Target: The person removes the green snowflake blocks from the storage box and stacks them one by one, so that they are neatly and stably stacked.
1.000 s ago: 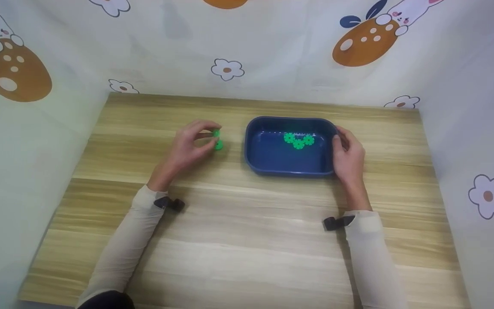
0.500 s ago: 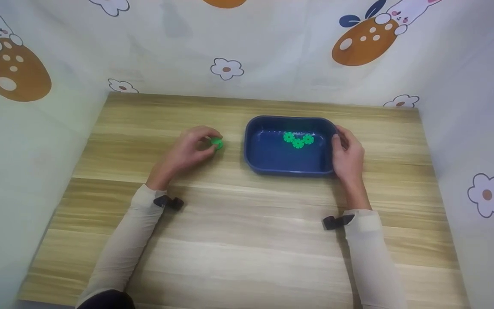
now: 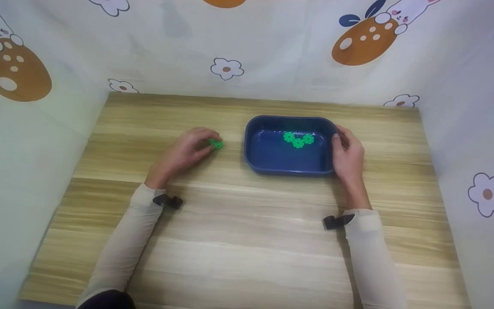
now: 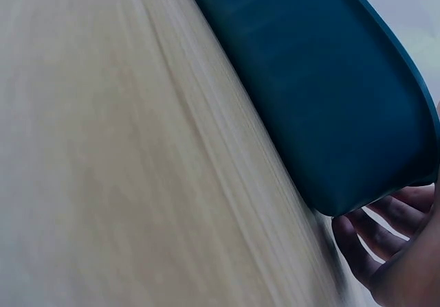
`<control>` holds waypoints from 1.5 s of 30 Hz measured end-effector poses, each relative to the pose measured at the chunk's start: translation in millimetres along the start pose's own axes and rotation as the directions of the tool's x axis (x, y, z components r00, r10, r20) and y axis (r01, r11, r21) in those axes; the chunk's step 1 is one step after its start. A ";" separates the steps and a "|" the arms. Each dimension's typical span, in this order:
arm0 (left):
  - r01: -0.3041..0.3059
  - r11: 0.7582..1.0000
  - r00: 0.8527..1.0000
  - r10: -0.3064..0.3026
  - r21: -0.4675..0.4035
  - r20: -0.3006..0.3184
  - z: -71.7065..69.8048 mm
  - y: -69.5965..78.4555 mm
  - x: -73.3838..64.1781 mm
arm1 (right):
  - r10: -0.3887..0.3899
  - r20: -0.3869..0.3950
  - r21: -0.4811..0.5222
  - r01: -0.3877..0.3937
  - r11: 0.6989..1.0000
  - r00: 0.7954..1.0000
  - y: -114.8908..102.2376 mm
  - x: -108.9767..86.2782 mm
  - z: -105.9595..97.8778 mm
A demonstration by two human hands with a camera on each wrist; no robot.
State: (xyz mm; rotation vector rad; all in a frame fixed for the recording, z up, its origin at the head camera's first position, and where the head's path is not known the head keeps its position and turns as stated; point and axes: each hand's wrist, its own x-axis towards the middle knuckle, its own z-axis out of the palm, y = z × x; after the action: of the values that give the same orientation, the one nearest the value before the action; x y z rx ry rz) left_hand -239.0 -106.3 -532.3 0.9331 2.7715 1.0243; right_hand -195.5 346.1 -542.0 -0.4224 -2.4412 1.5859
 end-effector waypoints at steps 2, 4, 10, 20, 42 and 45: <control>-0.004 1.000 1.000 0.004 -0.002 0.002 0.2 -1.2 0.0 | 0.000 0.000 -0.002 0.000 1.000 1.000 0.2 0.0 -0.2; -0.006 1.000 1.000 0.006 0.003 0.008 0.3 -2.4 0.2 | -0.003 0.000 -0.006 0.003 1.000 1.000 0.4 -0.2 -0.3; 0.005 1.000 0.999 -0.005 -0.002 0.032 0.5 -6.3 -0.5 | -0.004 -0.001 -0.013 0.004 1.000 1.000 0.4 -0.1 0.1; -0.002 1.000 0.998 0.002 -0.011 0.064 0.9 -8.2 0.6 | 0.004 0.007 -0.021 -0.004 1.000 1.000 -0.3 -0.5 -0.3; -0.043 0.998 0.998 0.044 -0.041 0.041 4.4 -10.1 0.1 | -0.043 -0.025 -0.002 0.043 0.999 0.999 3.3 1.0 0.9; -0.052 0.998 0.998 0.053 -0.035 0.037 4.5 -9.8 0.2 | -0.038 -0.025 -0.002 0.038 0.999 0.999 3.5 1.0 1.0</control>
State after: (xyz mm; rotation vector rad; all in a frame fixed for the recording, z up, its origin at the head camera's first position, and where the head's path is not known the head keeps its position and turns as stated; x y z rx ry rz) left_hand -243.2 -109.5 -541.7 1.0147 2.7036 1.0467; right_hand -196.3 346.9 -545.6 -0.3914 -2.4182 1.5541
